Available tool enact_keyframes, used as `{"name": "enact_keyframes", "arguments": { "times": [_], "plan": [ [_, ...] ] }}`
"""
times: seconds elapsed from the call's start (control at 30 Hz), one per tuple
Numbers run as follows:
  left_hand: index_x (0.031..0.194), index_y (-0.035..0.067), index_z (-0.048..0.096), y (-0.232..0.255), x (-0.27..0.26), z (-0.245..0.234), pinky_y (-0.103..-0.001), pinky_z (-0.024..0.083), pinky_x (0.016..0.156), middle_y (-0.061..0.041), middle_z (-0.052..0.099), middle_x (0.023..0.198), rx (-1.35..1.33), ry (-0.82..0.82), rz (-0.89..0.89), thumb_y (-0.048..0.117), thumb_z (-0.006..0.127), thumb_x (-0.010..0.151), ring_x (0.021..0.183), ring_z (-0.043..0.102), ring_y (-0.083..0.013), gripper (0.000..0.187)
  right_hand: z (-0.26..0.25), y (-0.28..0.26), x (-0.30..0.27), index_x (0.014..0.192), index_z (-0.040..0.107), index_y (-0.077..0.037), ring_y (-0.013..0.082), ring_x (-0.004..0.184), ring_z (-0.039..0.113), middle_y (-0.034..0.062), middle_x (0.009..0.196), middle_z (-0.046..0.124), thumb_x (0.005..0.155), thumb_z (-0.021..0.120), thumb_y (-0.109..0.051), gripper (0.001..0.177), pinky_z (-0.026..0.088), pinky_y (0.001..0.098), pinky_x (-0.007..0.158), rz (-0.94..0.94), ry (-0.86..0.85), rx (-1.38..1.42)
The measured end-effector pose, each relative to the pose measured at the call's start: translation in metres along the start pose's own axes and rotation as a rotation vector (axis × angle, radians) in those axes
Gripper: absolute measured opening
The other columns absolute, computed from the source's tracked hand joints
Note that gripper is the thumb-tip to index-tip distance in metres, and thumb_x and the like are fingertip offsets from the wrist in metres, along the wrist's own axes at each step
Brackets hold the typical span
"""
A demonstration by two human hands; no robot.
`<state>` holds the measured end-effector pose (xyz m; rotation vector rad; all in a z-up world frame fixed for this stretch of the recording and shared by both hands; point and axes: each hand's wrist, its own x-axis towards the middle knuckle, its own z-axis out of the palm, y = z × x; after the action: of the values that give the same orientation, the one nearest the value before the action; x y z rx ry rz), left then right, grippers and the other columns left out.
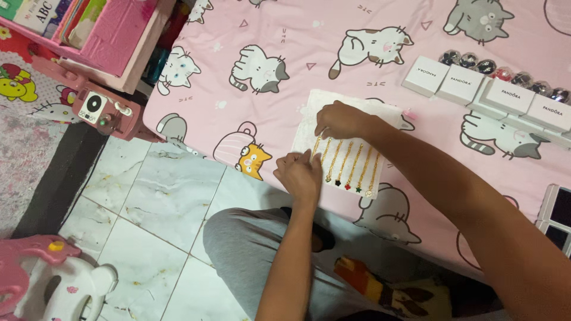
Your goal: The person sits on a bed and handles several gold bracelets with charms, arranging them on a white cloth. They then open a small white box, place a bracelet inside, close the box, and set it aside. The person continues to handle and arrange the remaining bracelets on the cloth.
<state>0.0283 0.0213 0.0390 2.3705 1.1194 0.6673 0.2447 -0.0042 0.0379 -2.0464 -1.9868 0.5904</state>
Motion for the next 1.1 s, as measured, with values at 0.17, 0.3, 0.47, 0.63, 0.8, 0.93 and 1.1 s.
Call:
{"name": "enact_keyframes", "arguments": {
  "times": [0.17, 0.3, 0.47, 0.63, 0.8, 0.93, 1.1],
  "plan": [
    [0.096, 0.012, 0.082, 0.002, 0.006, 0.009, -0.048, 0.036, 0.087, -0.005, 0.070, 0.095, 0.017, 0.004, 0.044, 0.028, 0.083, 0.077, 0.102, 0.055, -0.0282, 0.026, 0.001, -0.010, 0.003, 0.097, 0.084, -0.021, 0.0202, 0.098, 0.063, 0.0020, 0.093, 0.071, 0.084, 0.075, -0.023, 0.016, 0.045, 0.0372, 0.089, -0.025, 0.015, -0.069],
    [0.090, 0.013, 0.083, 0.001, 0.007, 0.015, -0.047, 0.036, 0.087, -0.002, 0.071, 0.090, 0.012, 0.027, 0.045, 0.025, 0.081, 0.081, 0.103, 0.055, -0.0274, 0.015, 0.002, -0.009, 0.001, 0.092, 0.083, -0.021, 0.0196, 0.094, 0.063, 0.0002, 0.088, 0.069, 0.086, 0.073, -0.025, 0.013, 0.046, 0.0369, 0.086, -0.092, 0.059, -0.149],
    [0.083, 0.013, 0.082, 0.001, 0.010, 0.018, -0.045, 0.036, 0.088, 0.000, 0.072, 0.089, 0.009, 0.012, 0.016, 0.024, 0.080, 0.081, 0.101, 0.056, -0.0251, 0.012, -0.002, -0.012, -0.002, 0.091, 0.083, -0.022, 0.0184, 0.091, 0.062, 0.0001, 0.087, 0.067, 0.087, 0.072, -0.024, 0.012, 0.046, 0.0361, 0.085, -0.100, 0.073, -0.123],
    [0.085, 0.011, 0.081, 0.001, 0.009, 0.017, -0.045, 0.036, 0.087, 0.000, 0.071, 0.089, -0.011, 0.022, 0.023, 0.023, 0.081, 0.080, 0.099, 0.055, -0.0252, 0.013, -0.005, -0.018, -0.005, 0.092, 0.082, -0.019, 0.0174, 0.094, 0.060, -0.0004, 0.088, 0.067, 0.085, 0.074, -0.024, 0.012, 0.045, 0.0357, 0.084, -0.111, 0.102, -0.087],
    [0.085, 0.010, 0.081, 0.001, 0.008, 0.019, -0.043, 0.036, 0.089, 0.001, 0.072, 0.089, -0.050, -0.007, -0.016, 0.022, 0.080, 0.081, 0.098, 0.056, -0.0246, 0.012, -0.005, -0.026, -0.006, 0.091, 0.082, -0.019, 0.0145, 0.093, 0.060, -0.0024, 0.090, 0.067, 0.085, 0.075, -0.025, 0.011, 0.045, 0.0327, 0.087, -0.085, 0.049, -0.074],
    [0.088, 0.010, 0.082, 0.000, 0.005, 0.014, -0.044, 0.038, 0.089, -0.001, 0.072, 0.091, -0.016, 0.011, -0.025, 0.024, 0.081, 0.082, 0.101, 0.057, -0.0255, 0.015, -0.006, -0.027, -0.006, 0.093, 0.082, -0.020, 0.0176, 0.095, 0.060, -0.0014, 0.092, 0.066, 0.087, 0.074, -0.026, 0.011, 0.045, 0.0346, 0.088, -0.063, 0.009, -0.090],
    [0.093, 0.014, 0.084, -0.005, -0.007, -0.005, -0.048, 0.038, 0.085, -0.003, 0.071, 0.092, -0.003, 0.037, -0.054, 0.025, 0.083, 0.076, 0.100, 0.056, -0.0278, 0.020, -0.002, -0.031, -0.005, 0.089, 0.082, -0.019, 0.0208, 0.099, 0.060, 0.0014, 0.094, 0.067, 0.080, 0.076, -0.025, 0.013, 0.043, 0.0400, 0.086, -0.228, 0.094, -0.080]
  ]
}}
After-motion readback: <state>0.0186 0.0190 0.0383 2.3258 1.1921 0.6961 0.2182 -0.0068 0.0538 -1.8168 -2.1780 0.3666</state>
